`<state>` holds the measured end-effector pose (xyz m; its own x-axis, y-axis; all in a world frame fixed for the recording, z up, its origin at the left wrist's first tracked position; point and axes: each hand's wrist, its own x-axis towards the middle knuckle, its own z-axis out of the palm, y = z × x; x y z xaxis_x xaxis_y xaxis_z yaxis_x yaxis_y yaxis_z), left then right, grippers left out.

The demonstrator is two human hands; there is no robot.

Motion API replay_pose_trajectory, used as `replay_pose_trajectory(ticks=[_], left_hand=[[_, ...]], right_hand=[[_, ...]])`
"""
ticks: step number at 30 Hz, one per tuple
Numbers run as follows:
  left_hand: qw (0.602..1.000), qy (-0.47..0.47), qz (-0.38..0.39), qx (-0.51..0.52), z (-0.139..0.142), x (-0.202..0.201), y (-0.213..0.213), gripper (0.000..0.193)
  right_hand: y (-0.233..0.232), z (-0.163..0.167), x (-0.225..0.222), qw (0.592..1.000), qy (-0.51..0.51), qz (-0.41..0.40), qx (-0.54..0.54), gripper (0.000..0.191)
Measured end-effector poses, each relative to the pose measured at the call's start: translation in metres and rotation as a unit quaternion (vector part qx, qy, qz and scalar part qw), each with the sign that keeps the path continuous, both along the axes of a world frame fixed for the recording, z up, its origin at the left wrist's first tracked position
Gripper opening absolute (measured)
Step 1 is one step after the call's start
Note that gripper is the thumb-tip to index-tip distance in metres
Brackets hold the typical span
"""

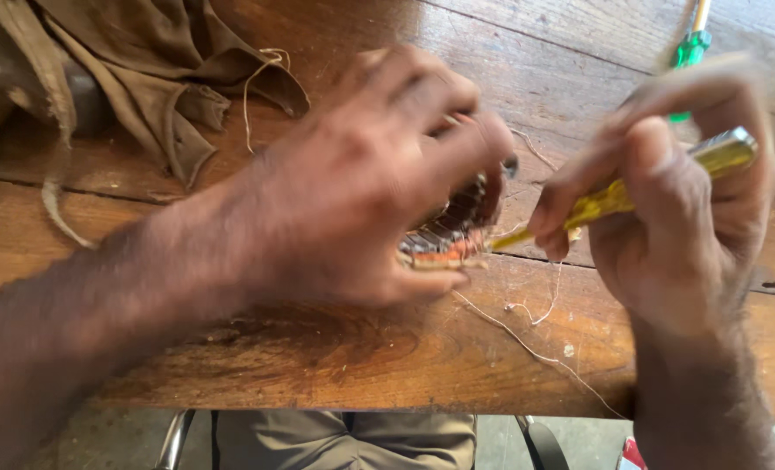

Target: The person works on an electric motor stator at a wooden workbench, using a screwdriver to pry and scrape material from the slots between the copper windings and using pliers to grip and pull at the windings, turning the stator as they work around it.

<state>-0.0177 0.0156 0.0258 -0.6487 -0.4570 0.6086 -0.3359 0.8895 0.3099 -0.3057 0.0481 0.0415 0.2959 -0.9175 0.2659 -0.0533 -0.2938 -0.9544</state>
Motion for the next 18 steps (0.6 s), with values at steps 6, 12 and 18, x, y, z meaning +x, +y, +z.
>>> replay_pose_trajectory(ticks=[6,12,18], left_hand=[[0.996,0.019,-0.003,-0.083,0.003,-0.013,0.023,0.045],[0.985,0.001,0.054,-0.163,-0.004,-0.013,0.042,0.014],[0.976,-0.057,0.073,-0.195,0.004,0.004,0.022,0.017]], right_hand=[[-0.007,0.016,0.028,0.992,-0.046,0.098,-0.063,0.052],[-0.036,0.003,0.01,0.943,-0.003,0.281,-0.178,0.038],[0.004,-0.067,-0.078,0.979,-0.097,-0.061,-0.171,0.027]])
